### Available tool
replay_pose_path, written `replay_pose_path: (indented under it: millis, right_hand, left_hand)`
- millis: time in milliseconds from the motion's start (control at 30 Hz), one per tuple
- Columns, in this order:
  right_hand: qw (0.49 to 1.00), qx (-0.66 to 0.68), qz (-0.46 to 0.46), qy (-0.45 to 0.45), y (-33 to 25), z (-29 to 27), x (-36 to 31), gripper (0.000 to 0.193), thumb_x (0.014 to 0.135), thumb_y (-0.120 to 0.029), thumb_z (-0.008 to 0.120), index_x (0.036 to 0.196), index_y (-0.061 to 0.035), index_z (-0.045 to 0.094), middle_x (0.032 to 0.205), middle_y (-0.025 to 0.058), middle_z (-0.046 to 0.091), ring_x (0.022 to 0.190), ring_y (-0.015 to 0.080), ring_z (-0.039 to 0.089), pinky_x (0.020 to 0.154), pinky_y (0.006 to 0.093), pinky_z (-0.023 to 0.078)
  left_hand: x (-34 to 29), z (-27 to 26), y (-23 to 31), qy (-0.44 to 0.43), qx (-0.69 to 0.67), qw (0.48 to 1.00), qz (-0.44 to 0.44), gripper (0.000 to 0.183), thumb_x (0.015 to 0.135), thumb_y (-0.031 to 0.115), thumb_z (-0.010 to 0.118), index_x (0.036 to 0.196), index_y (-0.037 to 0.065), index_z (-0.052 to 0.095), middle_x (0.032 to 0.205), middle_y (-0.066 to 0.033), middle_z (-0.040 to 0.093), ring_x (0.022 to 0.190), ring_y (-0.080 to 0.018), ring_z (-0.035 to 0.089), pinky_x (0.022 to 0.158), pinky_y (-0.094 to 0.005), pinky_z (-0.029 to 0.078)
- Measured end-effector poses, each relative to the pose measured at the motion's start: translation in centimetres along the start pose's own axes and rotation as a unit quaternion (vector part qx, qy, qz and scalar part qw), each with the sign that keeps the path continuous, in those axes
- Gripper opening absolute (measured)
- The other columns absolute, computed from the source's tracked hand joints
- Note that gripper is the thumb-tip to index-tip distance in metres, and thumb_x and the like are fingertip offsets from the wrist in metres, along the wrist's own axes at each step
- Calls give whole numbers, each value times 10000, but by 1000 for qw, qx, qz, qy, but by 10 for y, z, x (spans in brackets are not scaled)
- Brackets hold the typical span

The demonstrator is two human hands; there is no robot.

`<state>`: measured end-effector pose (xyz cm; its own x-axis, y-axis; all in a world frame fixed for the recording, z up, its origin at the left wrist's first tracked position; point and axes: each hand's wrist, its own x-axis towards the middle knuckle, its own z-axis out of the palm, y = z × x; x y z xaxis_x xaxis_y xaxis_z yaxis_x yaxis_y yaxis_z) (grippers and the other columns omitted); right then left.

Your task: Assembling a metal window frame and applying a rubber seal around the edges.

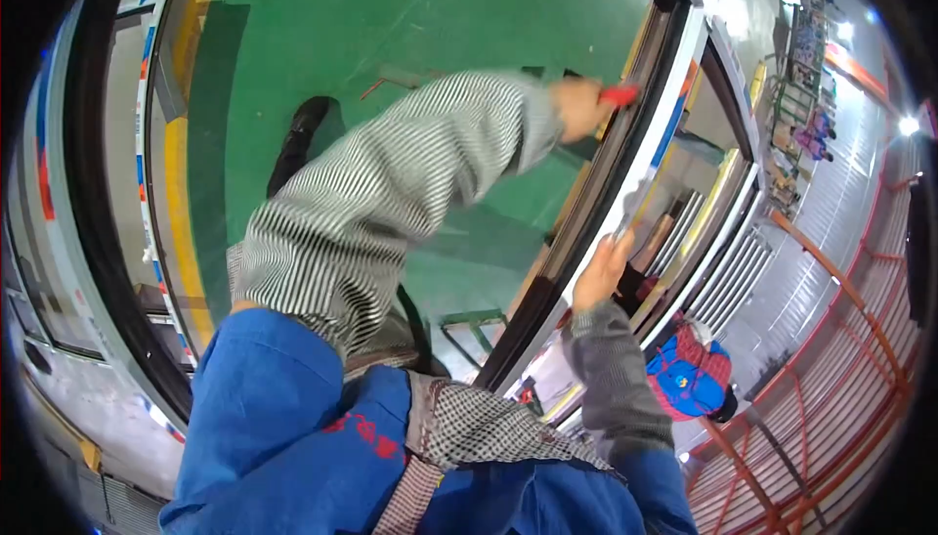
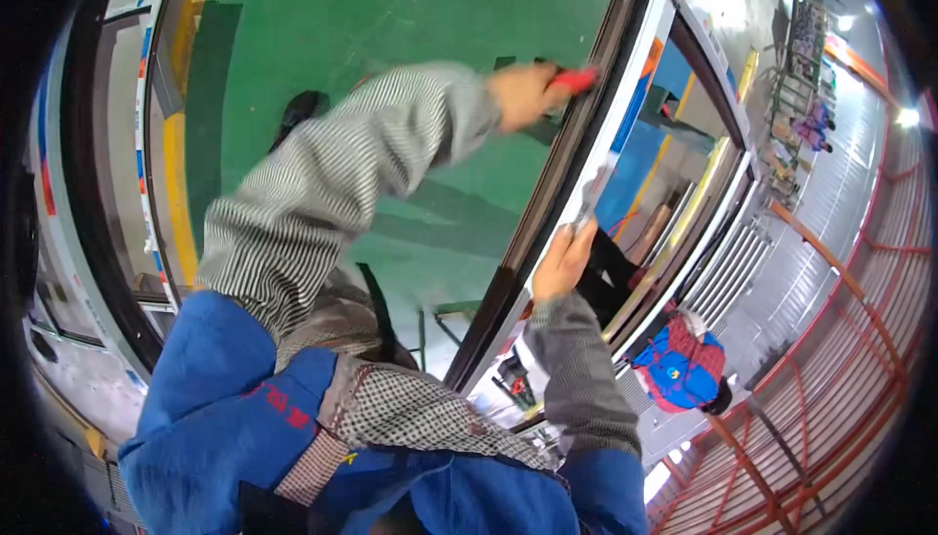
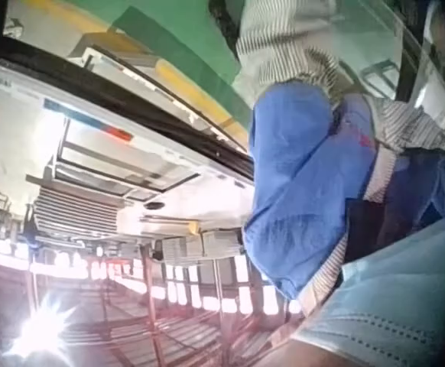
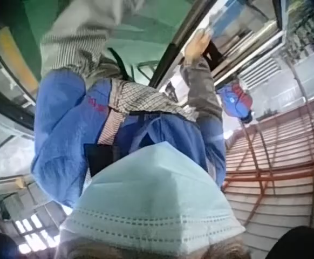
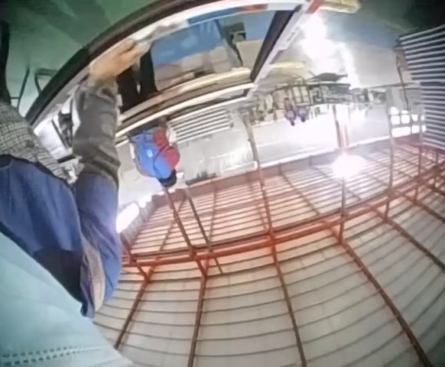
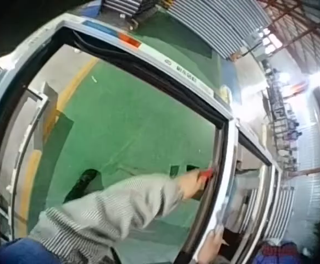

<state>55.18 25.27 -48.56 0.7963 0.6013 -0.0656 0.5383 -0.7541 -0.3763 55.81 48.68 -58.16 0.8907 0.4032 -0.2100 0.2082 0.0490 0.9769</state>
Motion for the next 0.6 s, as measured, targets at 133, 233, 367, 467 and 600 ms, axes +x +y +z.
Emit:
replay_pose_path:
  millis: [133, 233, 367, 467, 600]
  right_hand:
    - [1000, -7, 8, 11, 11, -3, 9, 429, 974, -227, 335, 1282, 69, 374, 1283, 226, 440, 1225, 308, 393, 1030, 372, 272]
    - [998, 40, -24, 51, 13, -1, 17, 425, 982, -272, 312, 1253, 41, 406, 1196, 200, 501, 1134, 294, 464, 977, 353, 329]
    - [977, 193, 44, 76, -3, 1, 17, 446, 980, -354, 316, 1227, 2, 420, 1074, 165, 559, 987, 261, 546, 879, 334, 405]
    - [975, 193, 49, 101, 1, 4, 14, 439, 976, -361, 326, 1190, 3, 448, 1064, 157, 556, 974, 251, 546, 867, 331, 408]
    - [982, 129, -41, 133, 23, 3, 13, 531, 976, -415, 267, 1173, 27, 484, 1116, 144, 536, 1032, 242, 516, 918, 333, 370]
  left_hand:
    - [-151, 63, -12, -133, -16, 989, -62, 357, 898, 348, 452, 1068, 43, 525, 895, -220, 622, 849, -391, 593, 755, -467, 456]
    - [-215, 79, -10, -162, -29, 978, -126, 335, 909, 358, 448, 1000, 40, 501, 832, -219, 596, 826, -402, 577, 716, -471, 441]
    - [-238, 85, 16, -62, 5, 991, -122, 297, 915, 347, 447, 1044, 81, 473, 792, -211, 605, 773, -418, 581, 664, -502, 444]
    - [-264, 110, 23, -100, 30, 985, -136, 292, 915, 340, 447, 1026, 69, 443, 775, -222, 604, 750, -437, 582, 647, -517, 448]
    - [-265, 136, 19, -56, 42, 988, -135, 295, 919, 341, 446, 980, 52, 424, 758, -242, 592, 734, -452, 570, 634, -520, 441]
